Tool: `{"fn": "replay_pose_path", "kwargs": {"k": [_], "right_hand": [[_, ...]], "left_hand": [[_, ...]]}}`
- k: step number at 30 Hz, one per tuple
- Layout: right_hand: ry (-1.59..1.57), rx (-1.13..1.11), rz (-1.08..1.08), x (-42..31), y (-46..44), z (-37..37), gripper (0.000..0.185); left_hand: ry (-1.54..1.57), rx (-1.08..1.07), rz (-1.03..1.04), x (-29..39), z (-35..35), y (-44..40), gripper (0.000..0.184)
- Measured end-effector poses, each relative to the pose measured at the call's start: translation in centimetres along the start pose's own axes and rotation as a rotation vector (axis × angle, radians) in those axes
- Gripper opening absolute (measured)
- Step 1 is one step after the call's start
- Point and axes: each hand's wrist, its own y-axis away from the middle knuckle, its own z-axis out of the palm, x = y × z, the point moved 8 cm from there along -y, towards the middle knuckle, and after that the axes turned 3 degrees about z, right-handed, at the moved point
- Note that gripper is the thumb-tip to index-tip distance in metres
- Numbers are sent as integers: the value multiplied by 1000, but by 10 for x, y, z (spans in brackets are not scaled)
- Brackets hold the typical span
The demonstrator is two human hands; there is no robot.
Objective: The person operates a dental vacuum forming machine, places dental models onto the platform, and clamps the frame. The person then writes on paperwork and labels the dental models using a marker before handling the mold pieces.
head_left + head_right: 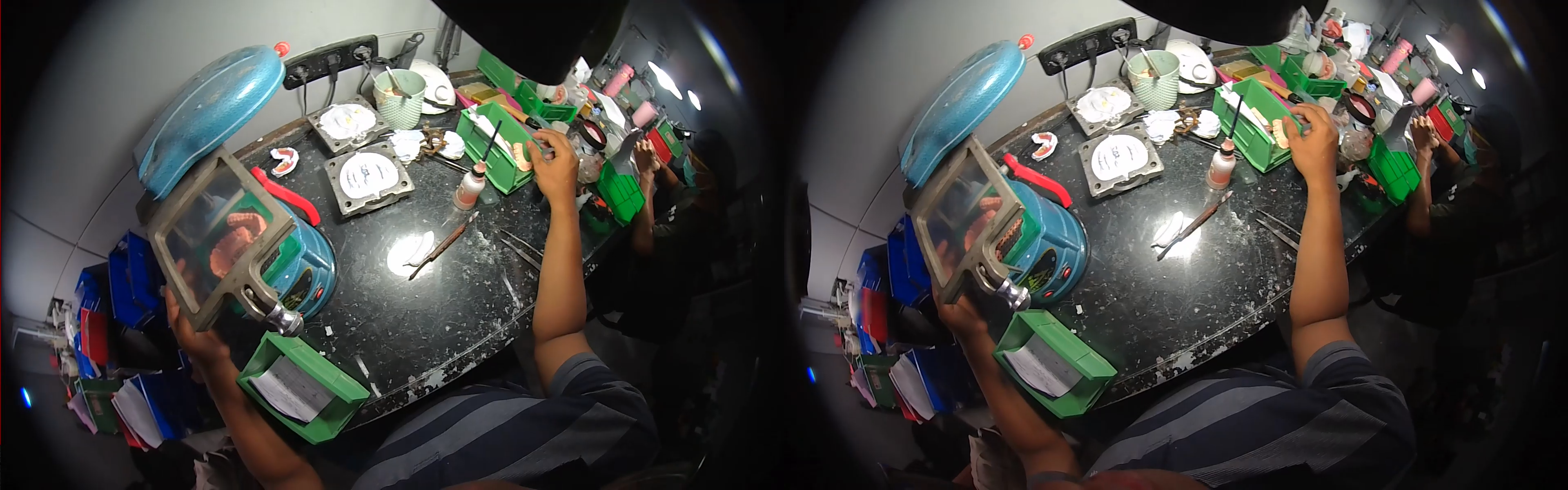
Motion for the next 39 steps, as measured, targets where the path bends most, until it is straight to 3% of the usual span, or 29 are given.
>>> {"fn": "replay_pose_path", "kwargs": {"k": [2, 6, 8, 10, 11, 12, 14, 15, 16, 18, 20, 22, 24, 26, 34, 36, 39], "right_hand": [[-3, -22, -14, 2, 0, 3, 19], [1, -20, -28, 2, 0, 5, 19], [7, -24, -18, 1, 0, 4, 19], [8, -31, -13, -1, 0, 2, 18], [8, -31, -7, 0, -1, 3, 18], [7, -34, 0, 2, -1, 3, 18], [26, -31, -24, 4, -1, 4, 17], [25, -37, -26, 4, -1, 4, 17], [24, -42, -30, 4, -1, 4, 17], [28, -50, -35, 8, 0, 5, 17], [35, -54, -53, 16, -3, 8, 18], [21, -54, -75, 29, -5, 10, 18], [50, -74, -45, 34, -6, 10, 19], [38, -86, -24, 39, -6, 11, 20], [60, 12, -16, 22, -8, 6, 18], [-443, 239, -150, 28, -7, -6, 18], [-521, 372, -276, -18, 12, -41, 39]], "left_hand": [[-476, -74, 161, -6, -23, 1, 47], [-677, -174, 367, 6, -2, 3, 44], [-627, -172, 355, 7, -4, 3, 43], [-886, -219, 344, 0, -8, 4, 46], [-593, -149, 270, -6, -16, 4, 39], [-602, -133, 270, -2, -9, 5, 39], [-147, -23, 67, -5, -14, 3, 40], [-580, -119, 234, 7, -7, 3, 46], [-588, -105, 232, 9, -8, 3, 46], [-513, -62, 14, 0, -2, 3, 57], [-205, 29, -35, -4, -2, 5, 49], [-755, -317, 692, 14, 4, 17, 45], [-130, -38, -86, -3, 6, 4, 41], [44, 29, -167, 0, 19, 4, 36], [-154, -24, -153, -9, 2, -4, 35], [-204, 1, -115, -6, 2, -5, 36], [-179, -38, -136, -14, 0, -7, 36]]}}
